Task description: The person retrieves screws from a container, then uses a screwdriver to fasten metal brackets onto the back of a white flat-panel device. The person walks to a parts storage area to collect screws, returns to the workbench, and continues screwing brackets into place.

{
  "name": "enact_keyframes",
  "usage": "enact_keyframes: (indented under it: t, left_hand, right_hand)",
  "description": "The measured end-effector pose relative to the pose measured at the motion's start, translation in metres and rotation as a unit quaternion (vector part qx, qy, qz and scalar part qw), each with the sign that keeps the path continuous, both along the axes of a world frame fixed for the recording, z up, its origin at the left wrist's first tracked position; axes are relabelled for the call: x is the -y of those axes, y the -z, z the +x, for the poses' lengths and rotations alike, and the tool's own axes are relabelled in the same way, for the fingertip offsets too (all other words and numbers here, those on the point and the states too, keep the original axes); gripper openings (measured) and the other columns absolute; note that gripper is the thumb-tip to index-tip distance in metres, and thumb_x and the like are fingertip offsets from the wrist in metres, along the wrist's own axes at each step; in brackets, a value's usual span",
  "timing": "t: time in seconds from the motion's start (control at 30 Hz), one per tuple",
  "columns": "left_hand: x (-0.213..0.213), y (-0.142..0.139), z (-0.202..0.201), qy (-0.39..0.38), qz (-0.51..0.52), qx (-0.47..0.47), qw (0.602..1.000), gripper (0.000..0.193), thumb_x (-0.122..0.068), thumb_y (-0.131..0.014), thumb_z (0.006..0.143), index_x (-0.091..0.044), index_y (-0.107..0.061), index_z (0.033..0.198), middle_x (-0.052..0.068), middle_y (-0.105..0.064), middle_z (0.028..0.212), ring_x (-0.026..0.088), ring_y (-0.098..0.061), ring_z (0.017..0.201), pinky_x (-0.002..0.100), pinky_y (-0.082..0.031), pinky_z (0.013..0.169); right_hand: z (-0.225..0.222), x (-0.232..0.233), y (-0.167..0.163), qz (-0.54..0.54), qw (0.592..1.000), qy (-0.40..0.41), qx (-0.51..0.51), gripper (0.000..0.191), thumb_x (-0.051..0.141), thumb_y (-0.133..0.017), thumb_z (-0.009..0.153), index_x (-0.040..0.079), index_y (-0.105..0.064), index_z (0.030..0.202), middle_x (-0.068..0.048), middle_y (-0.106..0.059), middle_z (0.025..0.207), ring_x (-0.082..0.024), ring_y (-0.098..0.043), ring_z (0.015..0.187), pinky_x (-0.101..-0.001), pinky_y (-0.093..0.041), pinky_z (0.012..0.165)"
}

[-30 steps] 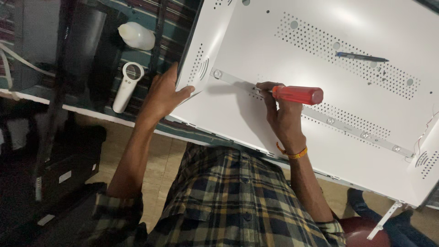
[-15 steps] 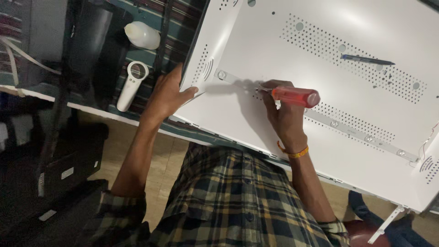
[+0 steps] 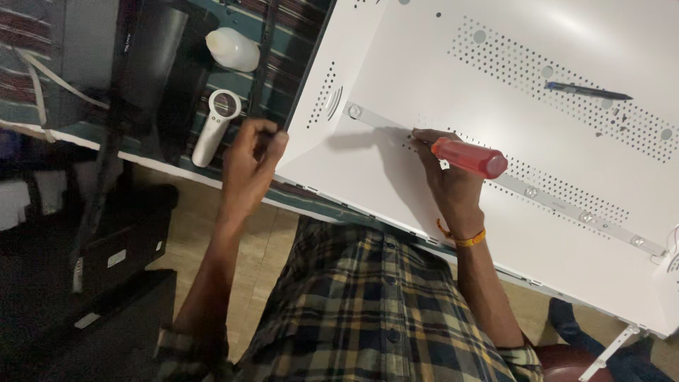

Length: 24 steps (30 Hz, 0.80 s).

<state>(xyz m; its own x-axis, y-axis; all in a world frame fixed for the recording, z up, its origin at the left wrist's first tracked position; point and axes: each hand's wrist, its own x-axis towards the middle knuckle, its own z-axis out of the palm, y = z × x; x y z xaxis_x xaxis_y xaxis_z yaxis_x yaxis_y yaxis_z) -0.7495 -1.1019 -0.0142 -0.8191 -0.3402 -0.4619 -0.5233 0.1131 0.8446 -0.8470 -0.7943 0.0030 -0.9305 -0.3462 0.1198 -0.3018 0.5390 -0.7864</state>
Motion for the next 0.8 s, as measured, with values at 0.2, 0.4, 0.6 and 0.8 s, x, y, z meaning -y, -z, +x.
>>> enact_keyframes:
  t: [0.2, 0.4, 0.6, 0.8]
  left_hand:
    - [-0.046, 0.004, 0.045, -0.195, 0.285, -0.046, 0.937, 0.038, -0.027, -0.072, 0.099, 0.001, -0.052, 0.112, 0.014, -0.065, 0.092, 0.03, -0.077, 0.085, 0.045, -0.067, 0.071]
    - [-0.069, -0.002, 0.045, -0.149, 0.287, -0.025, 0.946, 0.042, -0.023, -0.07, 0.095, 0.008, -0.058, 0.119, 0.017, -0.069, 0.096, 0.026, -0.077, 0.083, 0.042, -0.069, 0.074]
    - [-0.07, -0.006, 0.037, -0.141, 0.309, -0.042, 0.94, 0.042, -0.021, -0.065, 0.098, 0.009, -0.052, 0.124, 0.018, -0.068, 0.101, 0.026, -0.077, 0.087, 0.041, -0.07, 0.076]
    - [-0.077, -0.004, 0.038, -0.148, 0.299, -0.045, 0.942, 0.04, -0.019, -0.061, 0.099, 0.009, -0.05, 0.125, 0.02, -0.067, 0.102, 0.025, -0.076, 0.09, 0.041, -0.066, 0.075]
  right_hand:
    - [0.006, 0.001, 0.004, -0.032, 0.999, 0.011, 0.006, 0.013, 0.002, -0.075, 0.102, 0.003, -0.071, 0.115, -0.01, -0.075, 0.112, -0.02, -0.075, 0.101, -0.0294, -0.062, 0.084]
    - [0.004, -0.002, 0.003, 0.005, 1.0, 0.001, -0.017, 0.013, 0.001, -0.076, 0.1, 0.003, -0.072, 0.112, -0.009, -0.076, 0.11, -0.02, -0.075, 0.095, -0.0303, -0.06, 0.079]
    - [0.002, 0.0, 0.002, 0.005, 1.0, -0.005, -0.021, 0.015, 0.002, -0.076, 0.1, 0.004, -0.071, 0.114, -0.009, -0.076, 0.111, -0.021, -0.075, 0.099, -0.0316, -0.06, 0.083]
    - [-0.002, -0.003, -0.006, 0.003, 0.999, -0.038, -0.017, 0.018, -0.003, -0.067, 0.104, 0.002, -0.068, 0.121, -0.009, -0.076, 0.114, -0.021, -0.075, 0.101, -0.0327, -0.059, 0.086]
